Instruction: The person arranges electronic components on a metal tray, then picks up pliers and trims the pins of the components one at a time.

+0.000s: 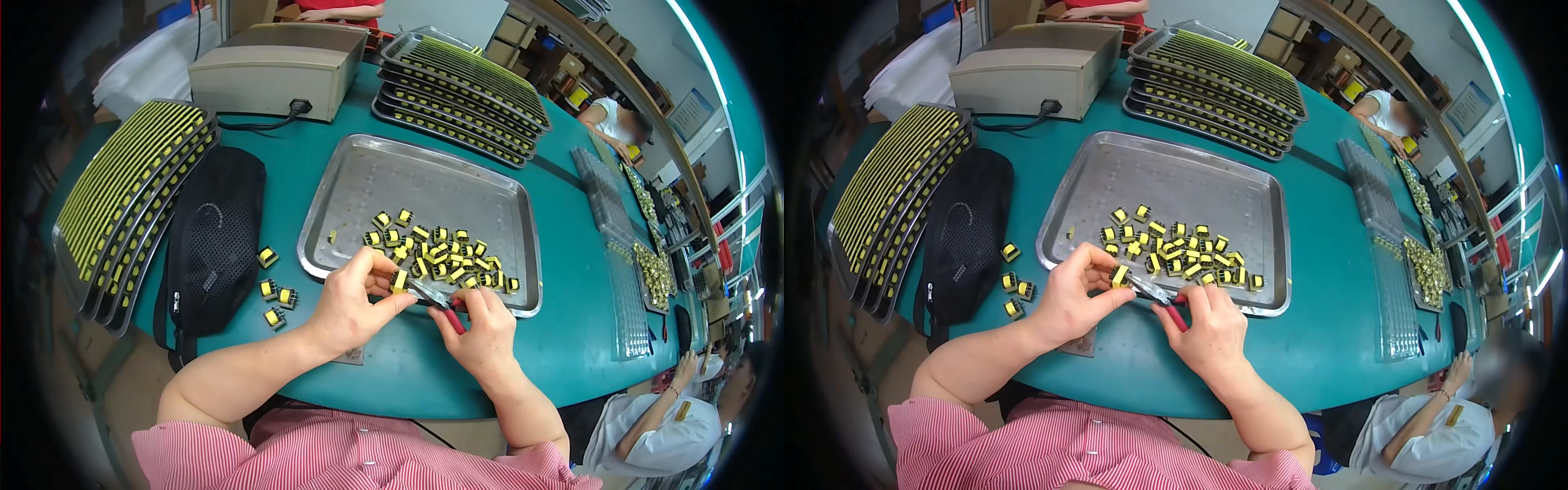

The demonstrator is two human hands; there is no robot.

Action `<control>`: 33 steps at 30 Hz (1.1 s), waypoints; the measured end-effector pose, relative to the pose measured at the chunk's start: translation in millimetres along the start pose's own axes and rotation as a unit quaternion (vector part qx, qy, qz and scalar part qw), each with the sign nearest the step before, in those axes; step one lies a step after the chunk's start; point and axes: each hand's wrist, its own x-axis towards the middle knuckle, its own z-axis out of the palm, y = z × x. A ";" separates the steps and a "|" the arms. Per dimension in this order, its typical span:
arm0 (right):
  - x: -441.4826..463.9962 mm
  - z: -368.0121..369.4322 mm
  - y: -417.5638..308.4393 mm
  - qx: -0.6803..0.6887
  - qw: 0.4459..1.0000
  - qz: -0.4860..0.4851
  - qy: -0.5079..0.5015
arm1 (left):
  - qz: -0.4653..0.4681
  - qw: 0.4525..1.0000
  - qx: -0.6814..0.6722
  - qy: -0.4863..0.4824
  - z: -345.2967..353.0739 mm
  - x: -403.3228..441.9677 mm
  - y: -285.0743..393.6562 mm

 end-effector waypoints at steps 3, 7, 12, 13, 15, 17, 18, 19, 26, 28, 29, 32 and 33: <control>-0.1 -0.1 0.3 -0.003 1.000 -0.001 -0.004 | 0.004 1.000 0.016 0.000 -0.1 -1.0 2.3; -0.7 -1.2 2.4 -0.011 1.000 -0.004 -0.008 | 0.002 0.999 0.039 -0.005 -0.3 -2.6 4.9; 0.6 6.3 2.0 0.011 1.000 0.006 0.014 | -0.035 0.998 -0.053 -0.011 -0.7 0.5 5.1; 1.6 8.5 2.2 0.021 1.000 0.008 0.022 | -0.039 0.995 -0.090 -0.011 -0.9 1.9 3.3; 2.5 8.0 1.3 0.033 0.999 0.008 0.018 | -0.050 0.991 -0.121 -0.016 -1.7 4.5 -0.8; 3.4 7.8 1.3 0.042 0.999 0.012 0.015 | -0.059 0.984 -0.165 -0.018 -3.0 5.8 -1.3; 3.2 7.0 2.2 0.045 0.999 0.017 0.014 | -0.062 0.979 -0.194 -0.020 -3.1 6.4 -0.8; 2.4 6.0 2.9 0.047 0.999 0.025 0.013 | -0.067 0.973 -0.222 -0.022 -3.0 6.7 -0.5; 2.6 1.4 0.3 0.034 0.999 0.021 -0.004 | -0.090 0.962 -0.253 -0.051 -2.9 6.8 -1.8; 1.9 1.9 0.3 0.033 0.999 0.030 -0.005 | -0.089 0.963 -0.250 -0.051 -3.4 7.0 -1.7; 1.6 2.1 0.2 0.033 0.999 0.035 -0.006 | -0.086 0.963 -0.252 -0.051 -3.4 6.9 -1.5; 1.2 1.6 0.4 0.027 0.999 0.033 -0.009 | -0.080 0.964 -0.247 -0.049 -3.3 6.5 -0.6; 1.5 1.1 0.1 0.027 0.999 0.033 -0.007 | -0.080 0.966 -0.240 -0.047 -3.5 6.6 -0.3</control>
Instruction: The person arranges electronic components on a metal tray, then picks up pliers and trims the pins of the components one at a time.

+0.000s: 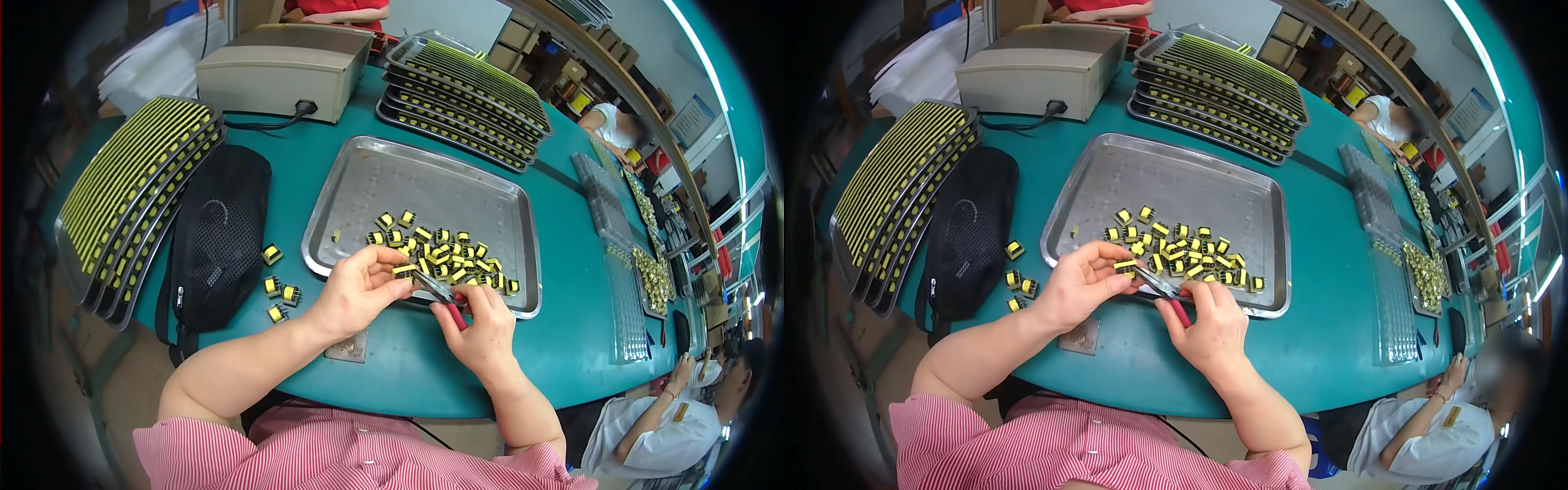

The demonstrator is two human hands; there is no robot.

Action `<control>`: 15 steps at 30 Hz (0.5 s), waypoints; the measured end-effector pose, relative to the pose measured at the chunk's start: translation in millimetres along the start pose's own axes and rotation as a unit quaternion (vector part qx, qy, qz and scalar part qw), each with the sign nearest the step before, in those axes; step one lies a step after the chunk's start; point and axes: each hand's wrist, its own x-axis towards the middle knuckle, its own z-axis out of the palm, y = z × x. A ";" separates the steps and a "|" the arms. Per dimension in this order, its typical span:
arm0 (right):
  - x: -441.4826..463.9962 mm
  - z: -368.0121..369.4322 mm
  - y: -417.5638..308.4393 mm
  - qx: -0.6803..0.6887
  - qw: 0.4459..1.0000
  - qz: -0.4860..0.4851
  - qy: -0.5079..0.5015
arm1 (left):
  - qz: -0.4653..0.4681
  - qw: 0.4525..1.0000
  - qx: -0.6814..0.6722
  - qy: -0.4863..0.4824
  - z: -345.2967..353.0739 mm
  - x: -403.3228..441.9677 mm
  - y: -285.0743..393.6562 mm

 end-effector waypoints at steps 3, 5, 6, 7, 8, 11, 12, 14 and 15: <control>0.6 -1.5 -0.9 -0.001 1.000 0.003 0.003 | 0.005 0.999 0.035 0.008 0.0 -0.3 0.3; 0.4 -1.8 -0.7 -0.002 1.000 0.007 0.003 | 0.008 0.998 0.053 0.013 0.0 -0.5 0.8; 0.5 -2.1 -0.9 -0.002 1.000 0.008 0.003 | 0.009 0.998 0.056 0.016 0.1 -0.9 1.5; 0.7 -2.6 -1.1 -0.003 1.000 0.008 0.003 | 0.009 0.998 0.059 0.019 0.2 -1.1 2.0; 0.9 -2.9 -1.2 -0.004 1.000 0.009 0.004 | 0.014 0.997 0.067 0.021 0.1 -1.3 2.0; 1.0 -2.7 -0.4 -0.008 1.000 0.005 0.006 | 0.023 0.996 0.083 0.024 0.2 -2.0 2.8; 1.0 -2.8 -0.5 -0.008 1.000 0.003 0.006 | 0.024 0.996 0.083 0.024 0.8 -2.5 4.5; 0.9 -2.8 -0.8 -0.008 1.000 -0.001 0.007 | 0.027 0.996 0.085 0.025 1.1 -2.7 5.1; 0.9 -2.7 -0.8 -0.009 1.000 -0.002 0.008 | 0.030 0.995 0.087 0.025 1.2 -2.7 5.0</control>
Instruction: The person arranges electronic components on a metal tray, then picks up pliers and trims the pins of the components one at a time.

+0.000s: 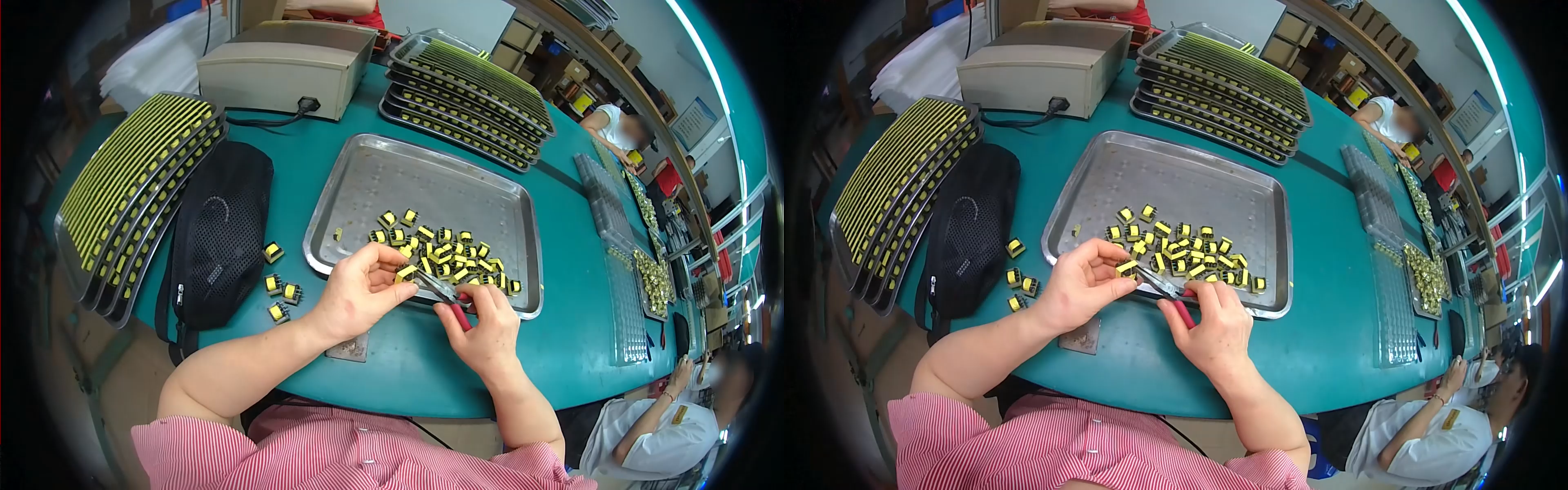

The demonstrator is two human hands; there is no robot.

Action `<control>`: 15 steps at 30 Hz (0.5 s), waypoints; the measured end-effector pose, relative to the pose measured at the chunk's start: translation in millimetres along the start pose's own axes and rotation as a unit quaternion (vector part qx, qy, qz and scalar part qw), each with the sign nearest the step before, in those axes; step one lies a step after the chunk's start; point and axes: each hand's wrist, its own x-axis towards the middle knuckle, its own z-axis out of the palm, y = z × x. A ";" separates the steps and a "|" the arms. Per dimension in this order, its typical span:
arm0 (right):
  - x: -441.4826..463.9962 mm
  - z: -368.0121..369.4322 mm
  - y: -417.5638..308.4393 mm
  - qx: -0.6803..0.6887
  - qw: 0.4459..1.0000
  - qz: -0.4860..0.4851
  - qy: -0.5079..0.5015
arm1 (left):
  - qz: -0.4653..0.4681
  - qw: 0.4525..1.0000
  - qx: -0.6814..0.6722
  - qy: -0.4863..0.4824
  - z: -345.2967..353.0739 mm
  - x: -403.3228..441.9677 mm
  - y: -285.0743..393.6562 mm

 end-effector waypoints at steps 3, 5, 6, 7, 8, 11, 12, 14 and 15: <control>-0.1 -0.2 0.1 -0.002 1.000 -0.003 0.000 | 0.005 1.000 0.012 0.002 0.7 -0.6 -0.1; 0.0 -0.7 -0.3 -0.004 1.000 -0.004 -0.002 | 0.010 1.000 0.028 0.005 1.3 -1.0 0.0; -0.1 -0.5 -0.2 -0.004 1.000 -0.005 -0.001 | 0.012 0.999 0.039 0.008 1.8 -1.4 0.0; -0.3 0.0 0.2 -0.005 1.000 -0.006 0.000 | 0.015 0.999 0.049 0.011 2.1 -1.8 0.1; -0.3 0.2 0.4 -0.006 1.000 -0.006 0.001 | 0.022 0.997 0.075 0.015 2.5 -2.5 1.1; 0.0 0.6 -0.3 -0.016 1.000 -0.006 0.003 | 0.046 0.990 0.133 0.025 3.5 -4.4 2.9; -0.6 1.0 0.1 -0.017 1.000 -0.006 0.004 | 0.057 0.988 0.139 0.028 4.1 -5.2 2.3; -1.2 2.6 2.0 -0.021 1.000 -0.007 0.007 | 0.077 0.983 0.163 0.033 5.0 -6.0 2.3; -1.7 3.1 1.9 -0.023 1.000 -0.004 0.007 | 0.087 0.979 0.181 0.036 5.4 -6.7 3.3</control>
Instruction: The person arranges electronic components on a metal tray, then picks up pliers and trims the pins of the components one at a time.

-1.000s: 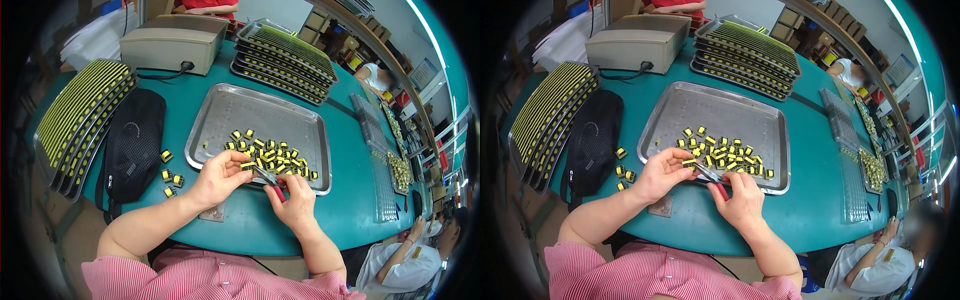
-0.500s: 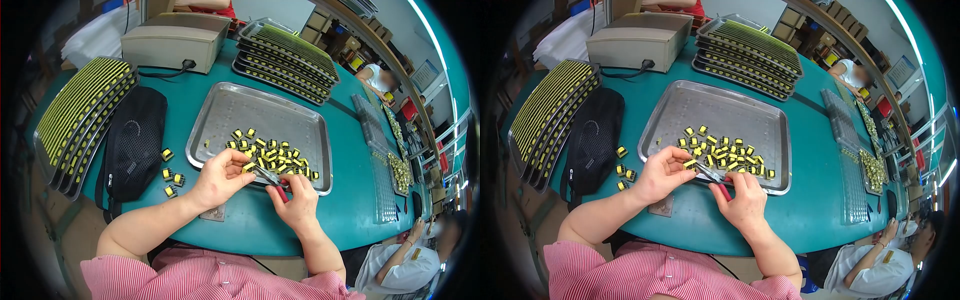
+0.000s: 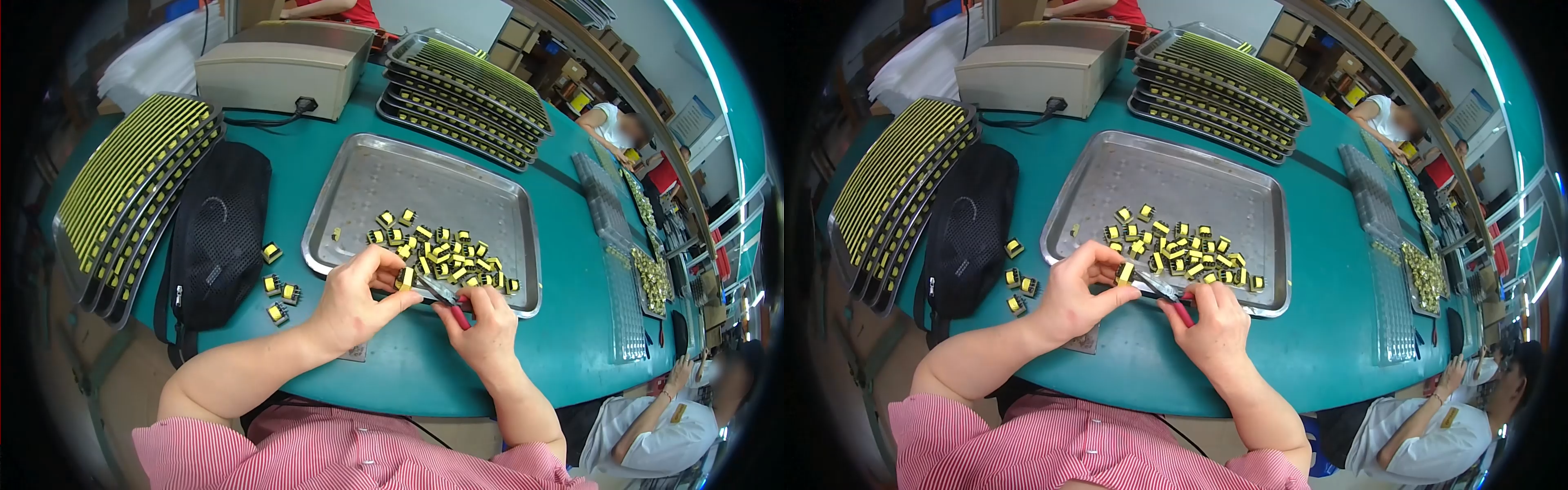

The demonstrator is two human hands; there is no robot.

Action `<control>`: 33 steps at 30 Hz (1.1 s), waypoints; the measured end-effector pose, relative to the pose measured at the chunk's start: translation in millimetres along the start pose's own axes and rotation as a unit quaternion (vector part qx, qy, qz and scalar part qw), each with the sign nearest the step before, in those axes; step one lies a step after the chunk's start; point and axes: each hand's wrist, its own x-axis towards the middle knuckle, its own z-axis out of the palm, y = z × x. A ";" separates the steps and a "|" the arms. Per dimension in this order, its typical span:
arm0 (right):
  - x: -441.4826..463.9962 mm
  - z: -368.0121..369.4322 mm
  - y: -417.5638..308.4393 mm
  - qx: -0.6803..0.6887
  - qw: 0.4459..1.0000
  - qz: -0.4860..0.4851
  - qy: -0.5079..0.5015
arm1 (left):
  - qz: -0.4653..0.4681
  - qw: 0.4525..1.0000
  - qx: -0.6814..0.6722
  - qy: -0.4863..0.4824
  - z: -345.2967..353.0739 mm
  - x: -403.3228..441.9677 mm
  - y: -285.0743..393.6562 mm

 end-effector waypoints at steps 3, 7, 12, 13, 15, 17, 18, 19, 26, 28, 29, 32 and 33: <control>-2.0 1.3 -1.6 -0.002 1.000 0.004 0.003 | 0.036 0.997 0.067 0.013 0.1 -2.1 4.0; -2.0 2.2 -2.2 0.002 1.000 0.004 0.005 | 0.050 0.994 0.094 0.019 -0.1 -2.0 4.4; 0.0 6.2 -0.8 0.046 0.998 0.032 -0.007 | -0.043 0.998 -0.047 -0.005 -1.0 2.8 -1.0; 0.4 5.0 -0.7 0.053 0.998 0.032 -0.006 | -0.053 0.996 -0.070 -0.011 -1.4 3.4 -4.4; 1.2 1.9 -0.9 0.058 0.998 0.031 -0.008 | -0.070 0.991 -0.108 -0.025 -2.5 5.0 -8.3; 2.5 -1.1 -0.7 0.055 0.998 0.032 -0.013 | -0.093 0.983 -0.152 -0.037 -2.2 6.7 -8.7; 2.0 -1.1 -0.5 0.055 0.998 0.033 -0.019 | -0.106 0.978 -0.176 -0.042 -2.0 6.8 -7.2; 1.2 -0.9 -0.4 0.056 0.998 0.035 -0.025 | -0.120 0.971 -0.200 -0.047 -1.6 6.8 -6.0; 0.9 -4.1 -2.7 0.052 0.997 0.040 -0.044 | -0.143 0.950 -0.271 -0.067 -2.1 7.5 -6.7; 1.6 -6.2 -4.2 0.055 0.997 0.035 -0.045 | -0.143 0.948 -0.275 -0.071 -2.4 7.3 -7.2; 1.9 -6.7 -4.5 0.056 0.997 0.033 -0.046 | -0.142 0.949 -0.274 -0.072 -2.5 7.3 -7.4; 1.6 -5.9 -4.0 0.056 0.997 0.028 -0.042 | -0.139 0.950 -0.271 -0.075 -2.5 7.6 -7.5; 1.2 -5.5 -3.6 0.054 0.997 0.031 -0.044 | -0.139 0.949 -0.271 -0.075 -2.5 7.5 -7.7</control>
